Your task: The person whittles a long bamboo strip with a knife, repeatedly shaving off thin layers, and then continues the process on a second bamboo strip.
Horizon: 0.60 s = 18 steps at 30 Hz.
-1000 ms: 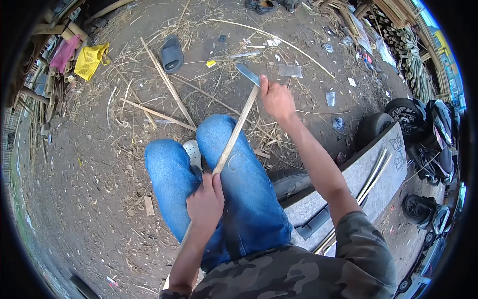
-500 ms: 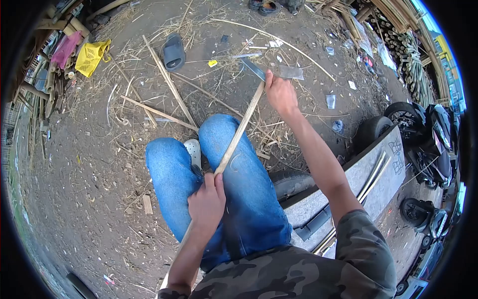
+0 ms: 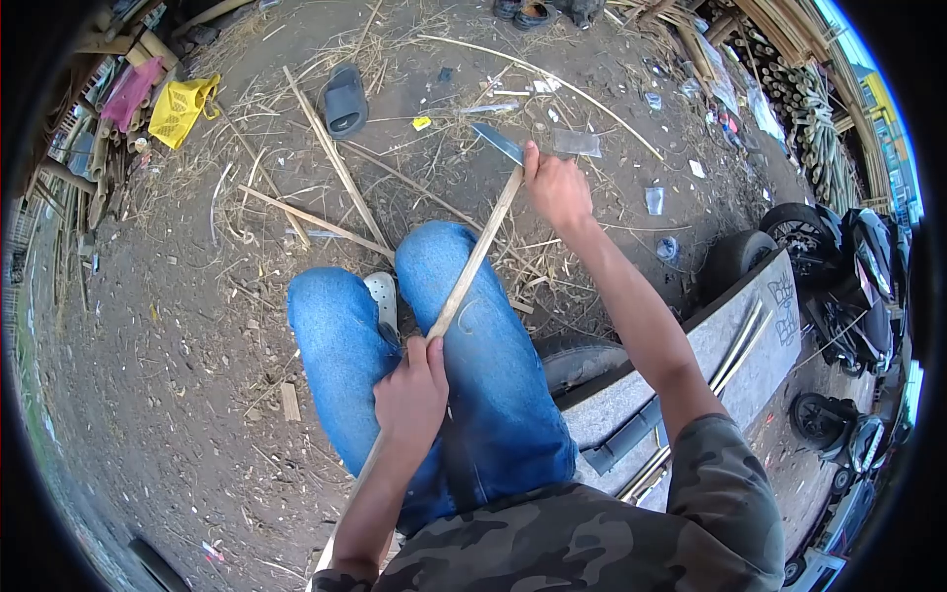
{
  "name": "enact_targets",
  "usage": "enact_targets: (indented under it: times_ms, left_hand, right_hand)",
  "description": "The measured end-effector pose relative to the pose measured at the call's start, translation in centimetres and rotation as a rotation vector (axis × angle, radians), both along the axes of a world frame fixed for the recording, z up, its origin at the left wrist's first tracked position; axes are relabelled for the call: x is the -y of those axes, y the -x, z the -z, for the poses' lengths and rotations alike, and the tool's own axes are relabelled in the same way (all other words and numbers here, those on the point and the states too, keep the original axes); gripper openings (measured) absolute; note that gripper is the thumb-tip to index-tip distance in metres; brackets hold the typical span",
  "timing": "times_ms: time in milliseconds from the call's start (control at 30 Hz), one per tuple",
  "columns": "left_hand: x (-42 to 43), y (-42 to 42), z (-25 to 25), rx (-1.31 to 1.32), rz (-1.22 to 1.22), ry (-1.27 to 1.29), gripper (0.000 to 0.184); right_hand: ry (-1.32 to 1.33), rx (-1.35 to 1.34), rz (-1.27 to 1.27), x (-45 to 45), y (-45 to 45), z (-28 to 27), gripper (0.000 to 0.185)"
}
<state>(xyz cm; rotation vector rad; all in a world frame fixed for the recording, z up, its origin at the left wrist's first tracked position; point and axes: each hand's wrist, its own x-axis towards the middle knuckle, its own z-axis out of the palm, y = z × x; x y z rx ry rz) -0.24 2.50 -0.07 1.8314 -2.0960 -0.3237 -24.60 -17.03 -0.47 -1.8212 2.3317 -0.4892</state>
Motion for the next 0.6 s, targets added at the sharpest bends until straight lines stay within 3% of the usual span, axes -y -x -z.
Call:
enact_targets:
  times_ms: [167,300,367,500,600]
  left_hand:
    - [-0.3,-0.3,0.2,0.017,-0.025,-0.018,0.025]
    - [-0.4,-0.4,0.5,0.011,-0.03,0.004,0.025]
    - [-0.2,-0.2,0.2,0.009,-0.022,-0.001,0.024]
    - [-0.2,0.1,0.3,-0.005,-0.031,-0.014,0.025]
    - [-0.2,-0.1,0.4,-0.015,-0.058,-0.031,0.026]
  right_hand:
    - [-0.052,0.136,-0.057,-5.9,-3.8,-0.2,0.06]
    - [-0.08,0.149,-0.128,-5.4,-2.9,-1.5,0.06]
    - [-0.065,0.027,-0.145,-3.1,-1.8,-1.6,0.061]
    - [0.029,0.062,0.044,-1.0,-0.6,0.1,0.064]
    - [0.016,0.13,-0.02,-6.3,-4.2,0.1,0.065]
